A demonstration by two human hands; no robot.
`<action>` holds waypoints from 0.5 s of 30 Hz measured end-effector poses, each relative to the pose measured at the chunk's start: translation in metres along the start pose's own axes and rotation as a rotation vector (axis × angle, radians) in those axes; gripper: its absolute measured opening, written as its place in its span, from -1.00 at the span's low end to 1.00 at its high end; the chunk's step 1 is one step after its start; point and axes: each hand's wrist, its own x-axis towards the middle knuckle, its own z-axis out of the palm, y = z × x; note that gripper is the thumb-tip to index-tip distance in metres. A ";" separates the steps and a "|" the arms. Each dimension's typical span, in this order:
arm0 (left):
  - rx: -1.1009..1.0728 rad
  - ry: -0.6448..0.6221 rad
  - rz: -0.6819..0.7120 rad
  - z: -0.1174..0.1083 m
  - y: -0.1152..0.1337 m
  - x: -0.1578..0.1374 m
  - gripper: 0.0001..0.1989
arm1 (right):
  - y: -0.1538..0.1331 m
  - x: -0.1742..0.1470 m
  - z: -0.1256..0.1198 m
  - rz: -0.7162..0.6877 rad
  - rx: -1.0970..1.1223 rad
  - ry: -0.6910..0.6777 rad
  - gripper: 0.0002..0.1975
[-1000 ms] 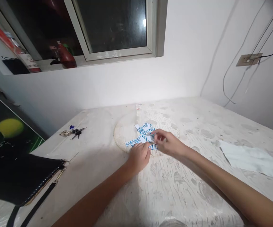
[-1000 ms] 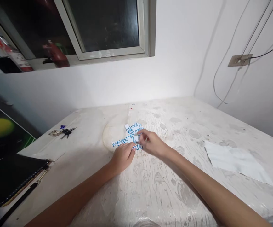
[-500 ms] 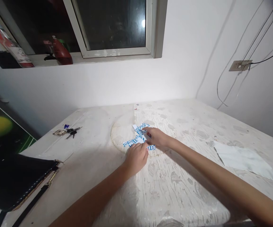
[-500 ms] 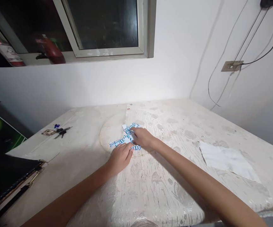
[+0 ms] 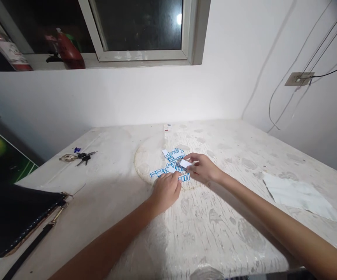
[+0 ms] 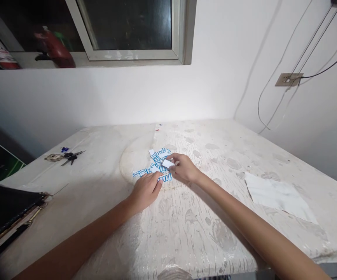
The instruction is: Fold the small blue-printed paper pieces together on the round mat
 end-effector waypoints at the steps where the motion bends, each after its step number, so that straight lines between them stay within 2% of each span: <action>1: -0.019 0.005 -0.004 0.001 0.000 0.000 -0.79 | 0.000 -0.005 -0.001 -0.006 0.025 0.016 -0.77; 4: -0.063 0.014 -0.018 0.002 0.001 0.000 -0.78 | -0.004 -0.019 -0.004 -0.090 0.011 0.026 -0.94; 10: -0.099 0.027 -0.034 -0.003 0.005 0.000 -0.75 | -0.012 -0.036 -0.003 -0.409 -0.266 -0.006 -0.85; 15: -0.091 0.036 -0.042 -0.007 0.008 0.000 -0.71 | -0.011 -0.040 0.007 -0.554 -0.625 -0.009 -0.88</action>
